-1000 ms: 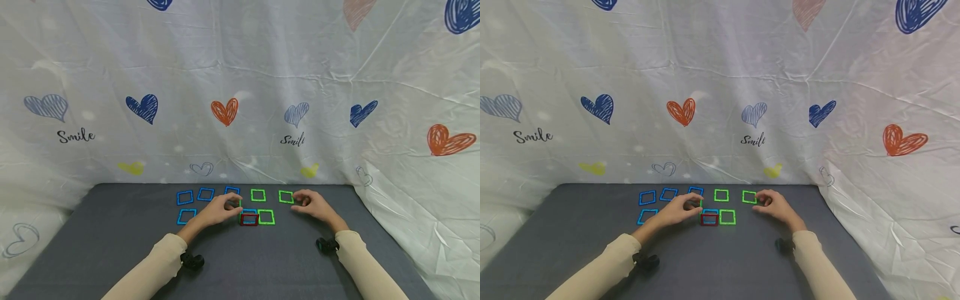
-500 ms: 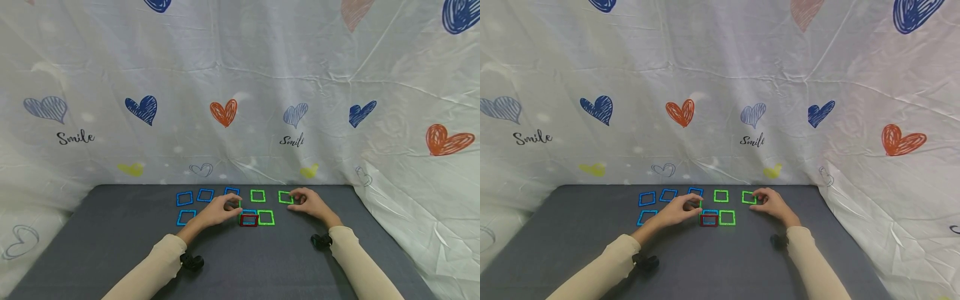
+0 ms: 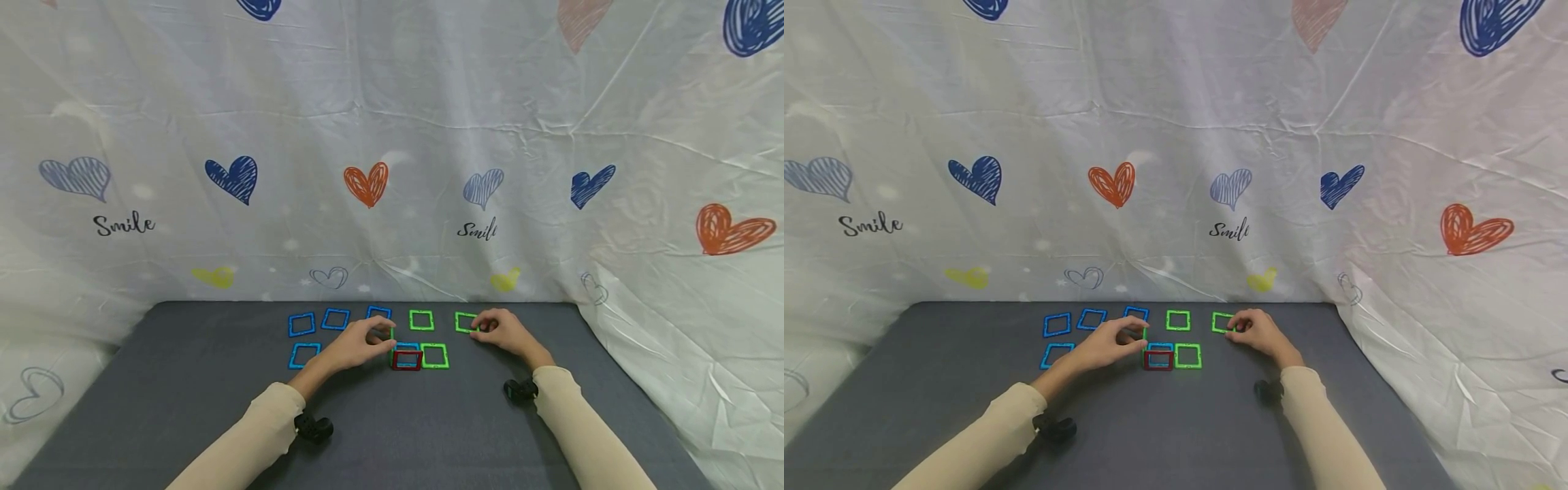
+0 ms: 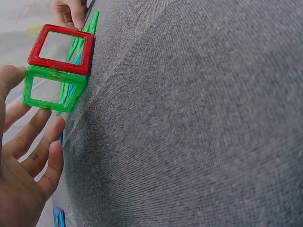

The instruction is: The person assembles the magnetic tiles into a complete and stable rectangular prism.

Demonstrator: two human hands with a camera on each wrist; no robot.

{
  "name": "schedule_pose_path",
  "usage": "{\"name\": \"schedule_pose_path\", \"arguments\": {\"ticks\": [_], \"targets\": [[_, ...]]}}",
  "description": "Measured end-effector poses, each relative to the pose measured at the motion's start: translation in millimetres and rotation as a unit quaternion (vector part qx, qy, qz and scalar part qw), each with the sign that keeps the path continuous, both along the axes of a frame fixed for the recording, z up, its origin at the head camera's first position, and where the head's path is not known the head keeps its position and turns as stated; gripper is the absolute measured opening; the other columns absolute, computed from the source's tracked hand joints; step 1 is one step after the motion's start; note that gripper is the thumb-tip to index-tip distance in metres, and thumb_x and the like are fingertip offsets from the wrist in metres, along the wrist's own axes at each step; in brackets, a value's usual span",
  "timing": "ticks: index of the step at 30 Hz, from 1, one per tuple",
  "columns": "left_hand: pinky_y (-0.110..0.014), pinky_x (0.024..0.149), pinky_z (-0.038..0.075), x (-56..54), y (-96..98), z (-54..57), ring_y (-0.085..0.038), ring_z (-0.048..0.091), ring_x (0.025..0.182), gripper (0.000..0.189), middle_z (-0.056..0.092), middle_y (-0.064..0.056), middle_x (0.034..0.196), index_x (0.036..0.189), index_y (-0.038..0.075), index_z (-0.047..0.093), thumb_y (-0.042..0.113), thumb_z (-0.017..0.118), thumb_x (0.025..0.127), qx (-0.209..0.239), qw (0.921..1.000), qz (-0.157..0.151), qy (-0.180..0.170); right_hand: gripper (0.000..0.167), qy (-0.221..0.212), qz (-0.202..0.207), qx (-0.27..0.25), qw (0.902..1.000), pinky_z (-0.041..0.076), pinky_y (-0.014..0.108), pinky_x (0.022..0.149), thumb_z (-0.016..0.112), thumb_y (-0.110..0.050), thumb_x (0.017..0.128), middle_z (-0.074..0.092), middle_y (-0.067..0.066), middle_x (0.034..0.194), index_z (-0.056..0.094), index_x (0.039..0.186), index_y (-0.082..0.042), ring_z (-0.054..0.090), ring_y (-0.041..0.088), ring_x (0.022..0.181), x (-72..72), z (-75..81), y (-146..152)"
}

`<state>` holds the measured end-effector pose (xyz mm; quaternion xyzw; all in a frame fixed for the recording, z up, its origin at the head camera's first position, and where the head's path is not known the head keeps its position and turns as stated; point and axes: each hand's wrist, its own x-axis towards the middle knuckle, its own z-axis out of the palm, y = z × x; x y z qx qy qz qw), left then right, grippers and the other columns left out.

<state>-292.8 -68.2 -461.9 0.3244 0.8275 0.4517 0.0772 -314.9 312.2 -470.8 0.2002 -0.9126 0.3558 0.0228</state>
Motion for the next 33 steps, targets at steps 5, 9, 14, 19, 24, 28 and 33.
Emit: {"name": "schedule_pose_path", "arguments": {"ticks": [5,9,14,19,24,28,33], "targets": [[-0.036,0.079,0.056,-0.4,-0.1,-0.2,-0.024,0.069,0.101,0.044,0.063,-0.016,0.126,0.138,0.001,0.058,0.026,0.065,0.102,0.0,1.0,-0.004,0.003,0.006,0.007,0.007,0.0,1.0,0.045,0.03,0.063,0.082,-0.008,0.087,0.061,-0.002,0.08,0.077,0.091,-0.009,0.053,0.015,0.068,-0.2,-1.2,0.4],[-0.036,0.079,0.056,-0.2,-0.1,-0.3,-0.023,0.069,0.101,0.044,0.063,-0.015,0.126,0.138,0.001,0.058,0.026,0.065,0.103,0.001,1.0,-0.003,0.004,0.004,0.018,0.015,-0.001,0.9997,0.045,0.029,0.063,0.081,-0.008,0.088,0.061,-0.003,0.079,0.077,0.09,-0.008,0.053,0.014,0.068,0.1,-1.9,1.9],[-0.035,0.077,0.056,0.4,0.3,-0.1,-0.023,0.069,0.1,0.043,0.064,-0.013,0.126,0.138,0.002,0.058,0.026,0.065,0.103,0.002,1.0,-0.002,0.005,0.004,0.026,0.019,-0.004,0.9995,0.045,0.029,0.062,0.08,-0.008,0.089,0.062,-0.003,0.079,0.077,0.089,-0.005,0.054,0.014,0.068,3.4,-1.2,3.7],[-0.035,0.077,0.056,0.2,0.3,0.3,-0.022,0.069,0.101,0.043,0.064,-0.011,0.125,0.138,0.002,0.059,0.026,0.065,0.102,0.002,1.0,0.0,0.002,0.004,0.027,0.016,-0.002,0.9995,0.046,0.028,0.063,0.08,-0.009,0.09,0.063,-0.003,0.08,0.077,0.09,-0.005,0.055,0.013,0.069,5.6,-0.6,4.4],[-0.034,0.078,0.056,-0.7,0.5,0.0,-0.022,0.069,0.101,0.043,0.063,-0.011,0.125,0.138,0.003,0.059,0.026,0.065,0.103,0.001,1.0,0.0,-0.001,0.003,0.025,0.014,-0.004,0.9996,0.046,0.028,0.062,0.08,-0.007,0.089,0.062,-0.004,0.08,0.077,0.09,-0.009,0.055,0.014,0.068,8.6,2.0,3.7],[-0.035,0.078,0.056,-0.5,0.1,0.2,-0.022,0.069,0.101,0.043,0.063,-0.011,0.125,0.138,0.002,0.059,0.026,0.065,0.102,0.0,1.0,0.001,0.001,0.003,0.031,0.022,-0.009,0.9992,0.046,0.028,0.059,0.079,-0.007,0.09,0.062,-0.004,0.08,0.077,0.09,-0.009,0.054,0.014,0.067,11.8,4.9,3.7],[-0.035,0.078,0.056,0.3,-0.1,0.7,-0.023,0.069,0.101,0.043,0.063,-0.012,0.125,0.138,0.002,0.059,0.026,0.065,0.103,-0.003,1.0,0.001,0.005,0.005,0.038,0.039,-0.014,0.9984,0.046,0.028,0.059,0.078,-0.011,0.092,0.062,-0.004,0.081,0.076,0.092,-0.006,0.055,0.012,0.068,17.5,7.2,4.8]]}}
